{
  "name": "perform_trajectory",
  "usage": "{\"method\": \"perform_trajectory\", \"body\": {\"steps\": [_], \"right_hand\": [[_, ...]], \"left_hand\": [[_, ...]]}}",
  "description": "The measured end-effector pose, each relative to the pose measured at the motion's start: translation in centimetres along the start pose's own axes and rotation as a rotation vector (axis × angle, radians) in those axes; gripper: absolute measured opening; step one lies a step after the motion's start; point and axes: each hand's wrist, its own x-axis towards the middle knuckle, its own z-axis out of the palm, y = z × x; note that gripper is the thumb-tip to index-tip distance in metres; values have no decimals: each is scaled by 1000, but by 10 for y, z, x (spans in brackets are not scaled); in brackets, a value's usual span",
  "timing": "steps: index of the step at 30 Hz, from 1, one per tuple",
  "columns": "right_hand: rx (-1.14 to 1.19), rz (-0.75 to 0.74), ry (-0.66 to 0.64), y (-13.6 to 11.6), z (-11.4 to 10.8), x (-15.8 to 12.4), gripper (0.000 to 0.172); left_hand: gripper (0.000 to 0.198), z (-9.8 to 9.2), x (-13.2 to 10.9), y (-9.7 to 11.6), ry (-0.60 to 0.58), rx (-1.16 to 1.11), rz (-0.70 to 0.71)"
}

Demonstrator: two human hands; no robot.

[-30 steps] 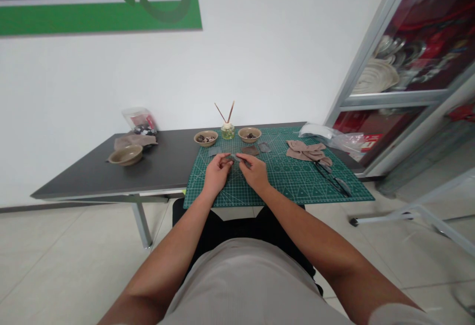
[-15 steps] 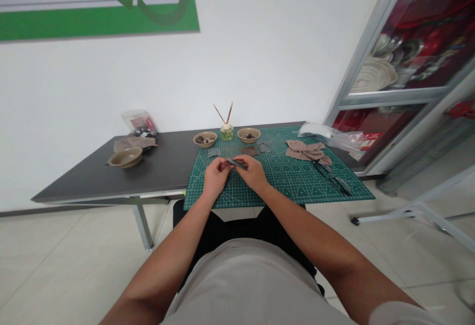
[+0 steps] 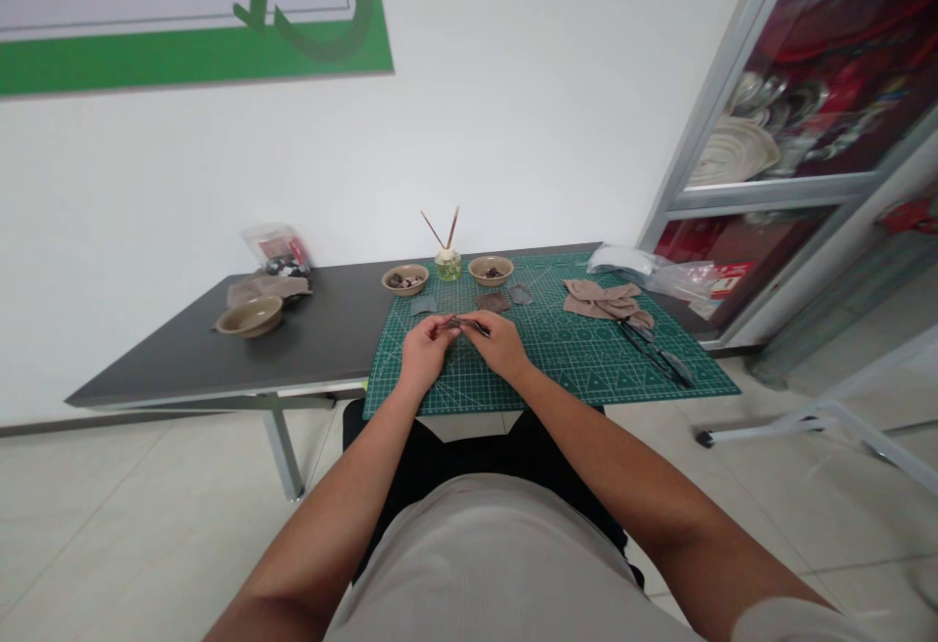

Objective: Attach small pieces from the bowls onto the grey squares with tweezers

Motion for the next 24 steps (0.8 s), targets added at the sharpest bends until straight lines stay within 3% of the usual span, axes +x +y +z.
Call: {"method": "perform_trajectory", "body": {"steps": [12,24], "right_hand": [[83,31,10,4,-2,-1,17],[66,119,-10,3,-3,0,14]], "left_hand": [[20,-1,1,-3,-15,55,33],[29,-4,3,-11,-59,0,20]]}}
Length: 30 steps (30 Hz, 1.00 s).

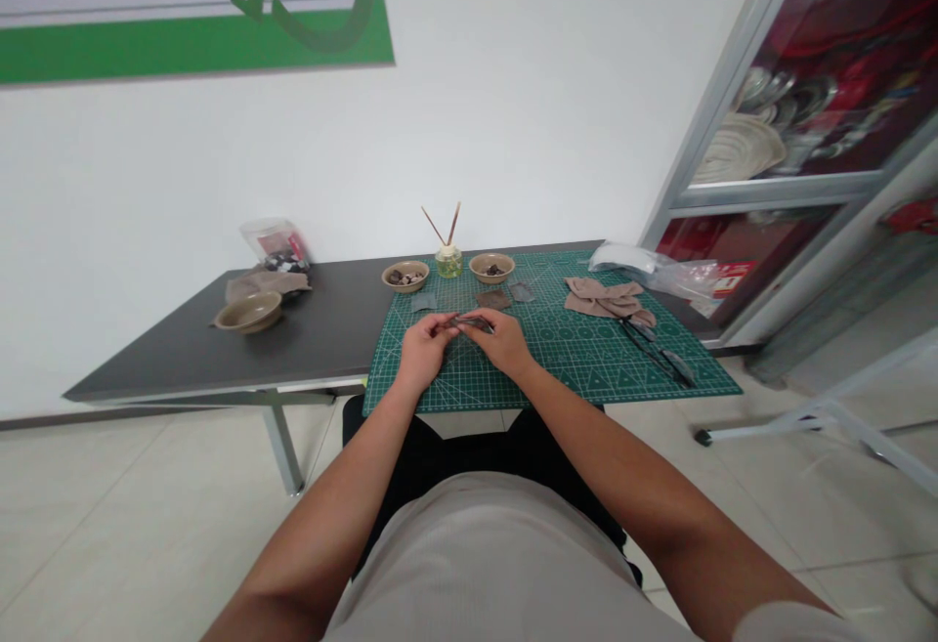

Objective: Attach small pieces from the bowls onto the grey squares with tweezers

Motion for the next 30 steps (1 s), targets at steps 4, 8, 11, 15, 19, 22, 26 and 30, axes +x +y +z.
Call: {"method": "perform_trajectory", "body": {"steps": [4,8,11,15,19,22,26,30], "right_hand": [[-30,-31,-18,0,0,0,13],[-56,-70,-22,1,0,0,13],[-39,-90,2,2,1,0,14],[-27,-59,13,3,1,0,13],[-35,-34,-4,2,2,-1,13],[-23,-48,9,1,1,-1,13],[15,-53,13,-1,1,-2,12],[-38,-42,12,0,1,-1,11]], "left_hand": [[27,0,0,-1,13,-12,8],[26,1,0,2,30,14,-5],[24,2,0,3,29,49,11],[24,2,0,2,19,19,1],[25,1,0,1,5,-16,-10],[22,2,-1,3,9,51,6],[20,3,-2,8,-5,115,2],[22,1,-2,7,-4,75,23]]}}
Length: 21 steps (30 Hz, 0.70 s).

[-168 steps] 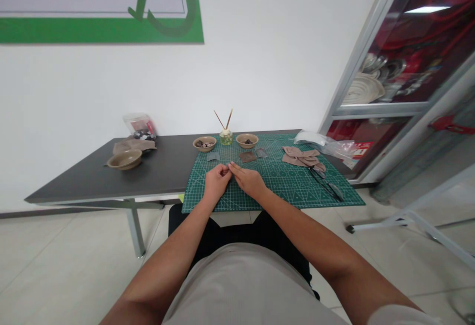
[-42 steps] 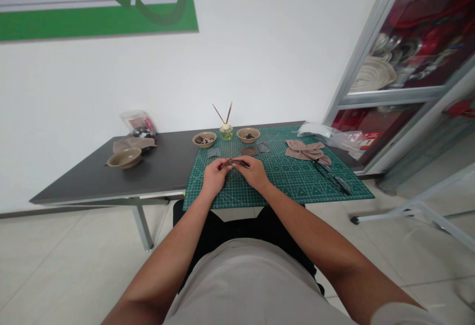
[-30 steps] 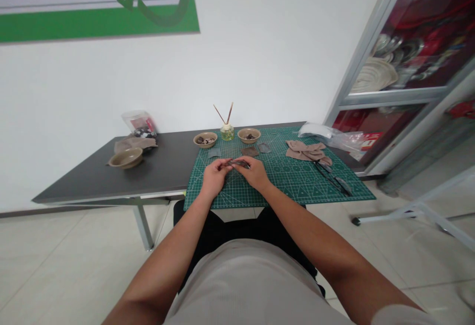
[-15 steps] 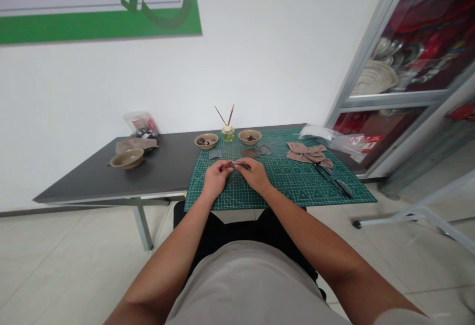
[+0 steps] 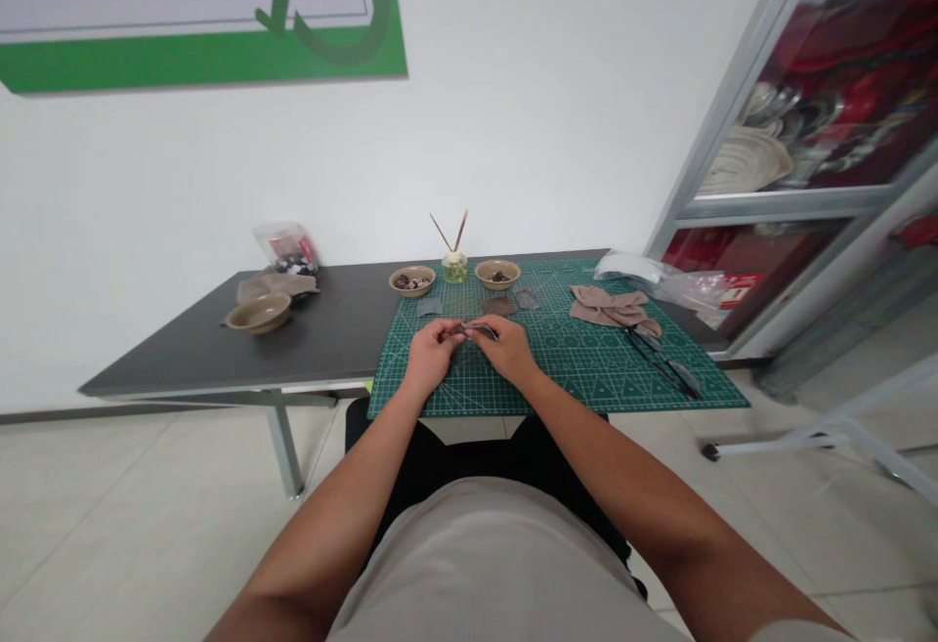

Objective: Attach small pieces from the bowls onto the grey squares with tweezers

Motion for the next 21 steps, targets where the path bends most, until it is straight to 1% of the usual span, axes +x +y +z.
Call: {"method": "perform_trajectory", "body": {"steps": [7,13,16,19,21], "right_hand": [[20,33,-4,6,0,1,13],[28,58,0,4,-1,1,13],[-1,76,1,3,0,0,13],[-25,57,-4,2,0,0,13],[-24,35,1,3,0,0,13]], "left_hand": [[22,1,1,-1,16,-8,4],[16,3,0,4,22,83,9],[18,3,0,4,35,52,3],[19,1,0,3,33,30,-4],[17,1,0,4,29,57,-1]]}}
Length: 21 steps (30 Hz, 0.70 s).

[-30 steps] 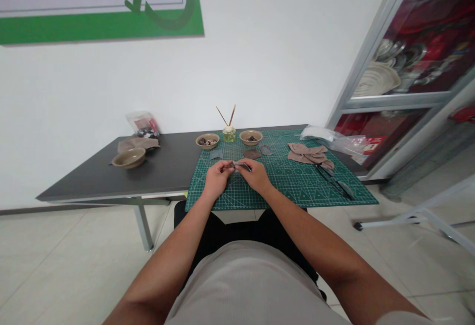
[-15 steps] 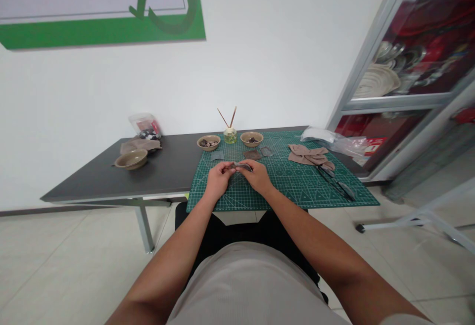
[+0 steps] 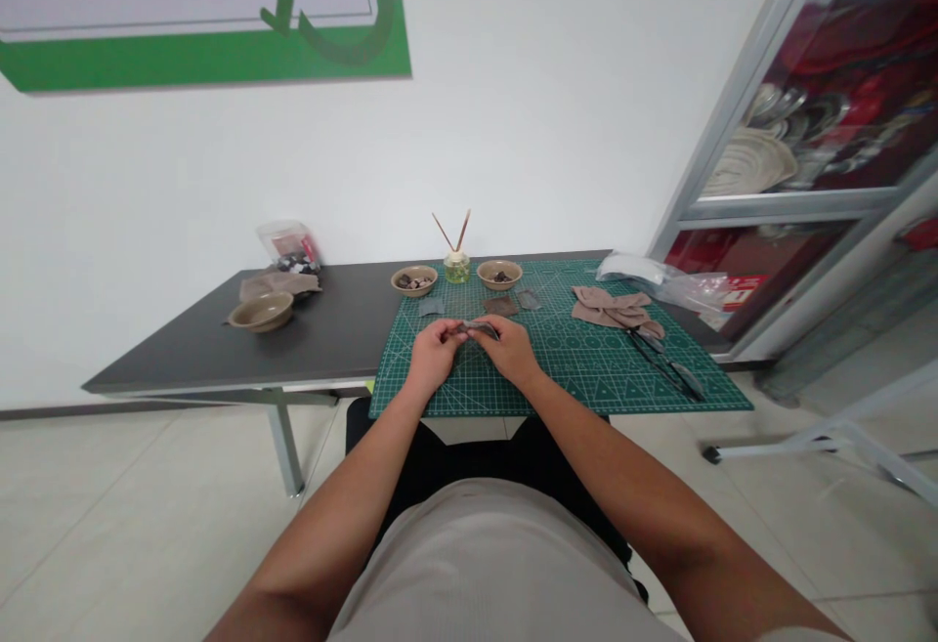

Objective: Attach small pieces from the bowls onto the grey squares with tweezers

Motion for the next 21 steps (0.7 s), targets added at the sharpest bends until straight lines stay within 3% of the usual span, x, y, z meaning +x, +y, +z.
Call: {"method": "perform_trajectory", "body": {"steps": [21], "right_hand": [[-27,36,-34,1,-1,1,15]], "left_hand": [[18,-1,1,0,3,24,12]]}}
